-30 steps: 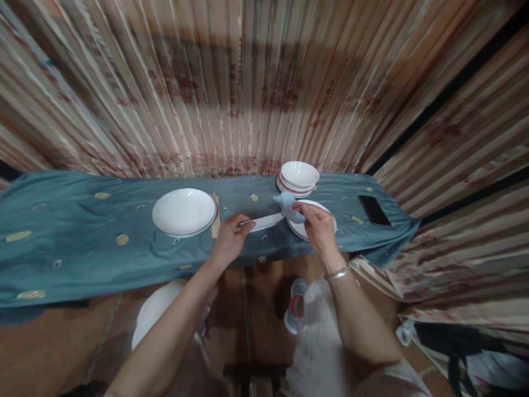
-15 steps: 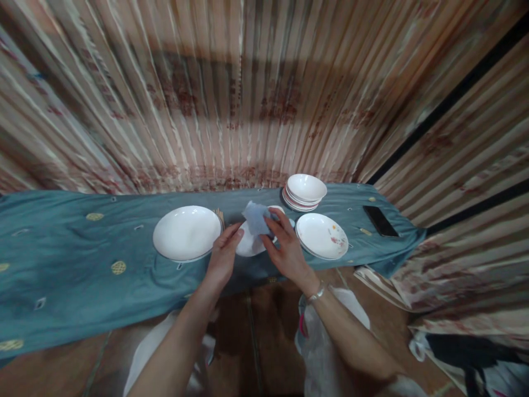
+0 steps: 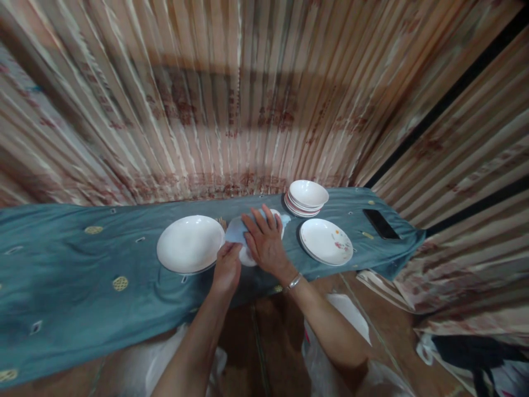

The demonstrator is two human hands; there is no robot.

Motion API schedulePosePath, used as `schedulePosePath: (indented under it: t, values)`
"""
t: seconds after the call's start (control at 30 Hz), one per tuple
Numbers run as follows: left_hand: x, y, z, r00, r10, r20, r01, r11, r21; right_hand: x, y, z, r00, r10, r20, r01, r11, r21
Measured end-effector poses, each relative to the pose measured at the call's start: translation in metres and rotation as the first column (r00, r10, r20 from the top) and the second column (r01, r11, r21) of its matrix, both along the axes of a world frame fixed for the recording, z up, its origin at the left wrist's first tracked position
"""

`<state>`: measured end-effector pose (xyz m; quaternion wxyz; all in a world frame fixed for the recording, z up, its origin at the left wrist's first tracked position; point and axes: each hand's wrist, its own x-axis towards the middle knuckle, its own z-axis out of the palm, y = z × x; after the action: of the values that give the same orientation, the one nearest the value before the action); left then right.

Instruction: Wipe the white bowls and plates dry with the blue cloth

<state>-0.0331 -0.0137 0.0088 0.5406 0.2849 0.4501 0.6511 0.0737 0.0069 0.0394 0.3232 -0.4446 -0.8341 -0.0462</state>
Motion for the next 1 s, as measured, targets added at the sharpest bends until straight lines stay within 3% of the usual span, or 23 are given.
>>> schedulePosePath:
  t: [0.17,0.37,0.53,0.7,0.87,1.0]
  values:
    - [-0.001,-0.002,0.007,0.988,0.069,0.137,-0.070,0.998,0.003,0.014,0.019,-0.009,0.974,-0.022,-0.224,0.014,0.999,-0.040]
    - [-0.007,-0.009,0.009,0.982,0.044,0.186,-0.037,0.999,-0.039,0.032,0.053,-0.040,0.802,-0.090,-0.590,-0.044,0.977,-0.209]
    - [-0.010,-0.012,0.010,0.981,0.043,0.188,-0.038,0.999,-0.026,0.033,0.058,-0.048,0.718,-0.145,-0.681,-0.090,0.950,-0.298]
    - [-0.008,-0.013,0.009,0.989,-0.026,0.142,0.021,0.999,0.039,0.030,0.045,-0.030,0.810,-0.073,-0.582,-0.045,0.981,-0.186]
    - [-0.003,-0.013,0.010,0.990,-0.039,0.137,0.030,0.997,0.067,0.018,0.022,-0.008,0.961,-0.015,-0.277,0.004,0.999,-0.041]
    - [-0.002,-0.008,0.002,0.992,0.017,0.129,-0.020,0.999,0.027,0.002,0.002,-0.002,0.999,0.033,-0.035,-0.032,0.999,0.017]
